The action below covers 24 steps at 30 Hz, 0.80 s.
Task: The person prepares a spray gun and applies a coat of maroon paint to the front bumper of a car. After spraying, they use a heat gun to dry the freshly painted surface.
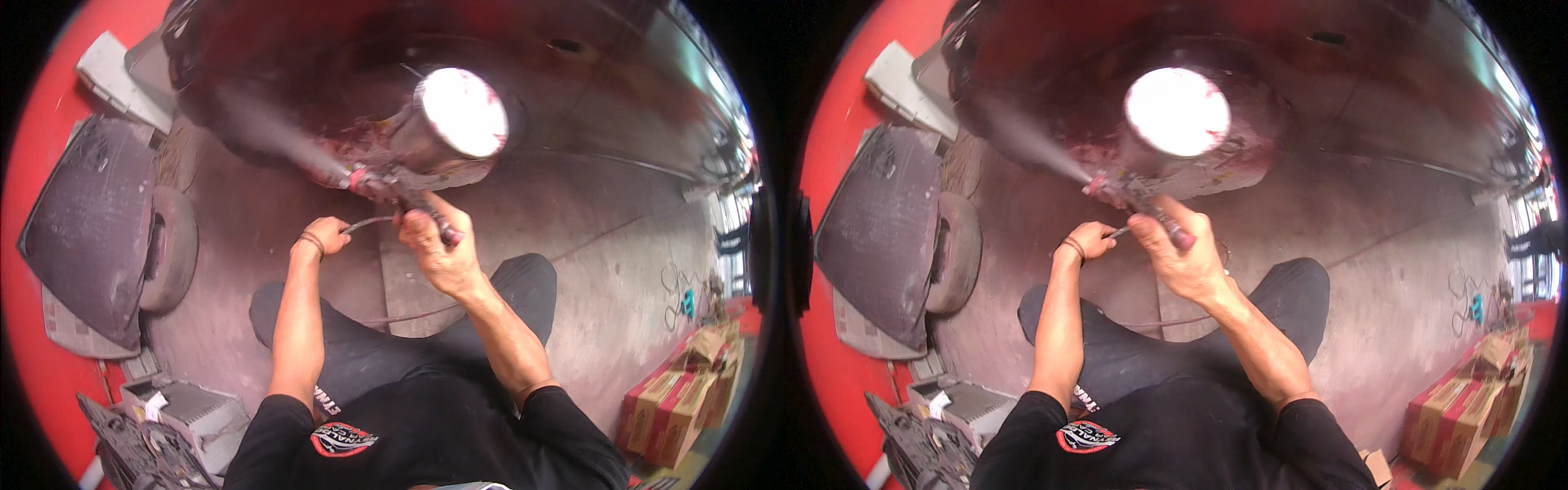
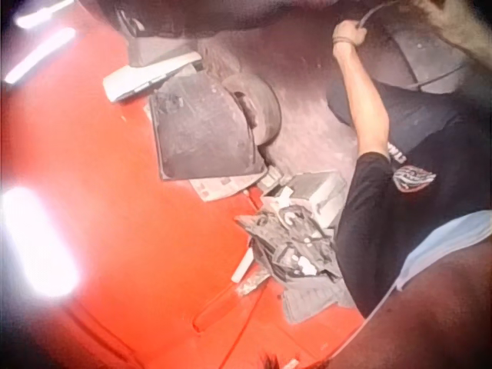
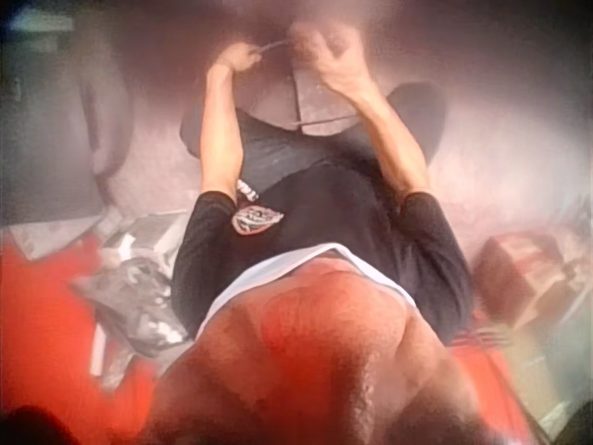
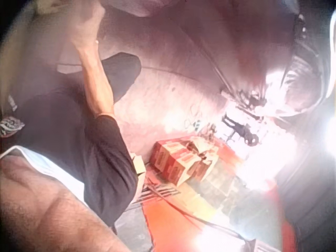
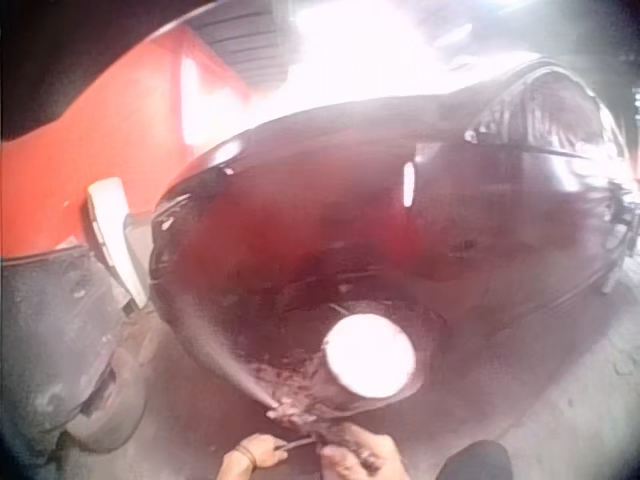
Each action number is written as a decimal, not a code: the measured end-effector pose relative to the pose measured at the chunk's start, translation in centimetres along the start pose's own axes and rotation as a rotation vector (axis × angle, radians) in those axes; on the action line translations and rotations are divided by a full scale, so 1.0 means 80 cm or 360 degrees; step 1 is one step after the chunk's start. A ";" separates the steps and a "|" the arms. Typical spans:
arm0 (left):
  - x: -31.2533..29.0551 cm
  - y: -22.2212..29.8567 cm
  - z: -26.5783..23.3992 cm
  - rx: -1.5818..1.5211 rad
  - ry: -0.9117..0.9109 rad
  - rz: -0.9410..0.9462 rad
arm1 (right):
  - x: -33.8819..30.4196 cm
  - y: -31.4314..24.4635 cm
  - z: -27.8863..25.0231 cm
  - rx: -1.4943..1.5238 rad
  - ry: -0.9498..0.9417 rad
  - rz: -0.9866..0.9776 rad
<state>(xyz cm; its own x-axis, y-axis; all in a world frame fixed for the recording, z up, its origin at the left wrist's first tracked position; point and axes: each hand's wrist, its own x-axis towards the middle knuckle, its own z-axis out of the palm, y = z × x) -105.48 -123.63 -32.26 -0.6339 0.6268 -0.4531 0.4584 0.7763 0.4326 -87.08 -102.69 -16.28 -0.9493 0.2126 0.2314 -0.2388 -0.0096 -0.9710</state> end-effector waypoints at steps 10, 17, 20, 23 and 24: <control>-0.016 0.030 -0.004 -0.0167 0.0116 0.0020 | -0.022 -0.014 -0.149 -0.0101 0.0835 0.0119; -0.004 0.061 0.004 -0.0286 0.0356 0.0157 | -0.041 -0.029 -0.271 -0.0180 0.1608 -0.0030; 0.001 0.065 0.005 -0.0256 0.0385 0.0195 | -0.048 -0.023 -0.285 -0.0197 0.1797 -0.0015; 0.006 0.071 0.000 -0.0215 0.0416 0.0196 | -0.072 -0.014 -0.276 -0.0139 0.1689 0.0139; 0.008 0.074 -0.002 -0.0199 0.0427 0.0213 | -0.078 -0.007 -0.271 -0.0130 0.1607 0.0146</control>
<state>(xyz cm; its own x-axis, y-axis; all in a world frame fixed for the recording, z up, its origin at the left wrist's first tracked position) -103.28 -118.62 -29.86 -0.7225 0.6698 -0.1713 0.4793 0.6638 0.5741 -76.56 -82.85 -18.47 -0.3380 0.9406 0.0338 -0.1230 -0.0085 -0.9924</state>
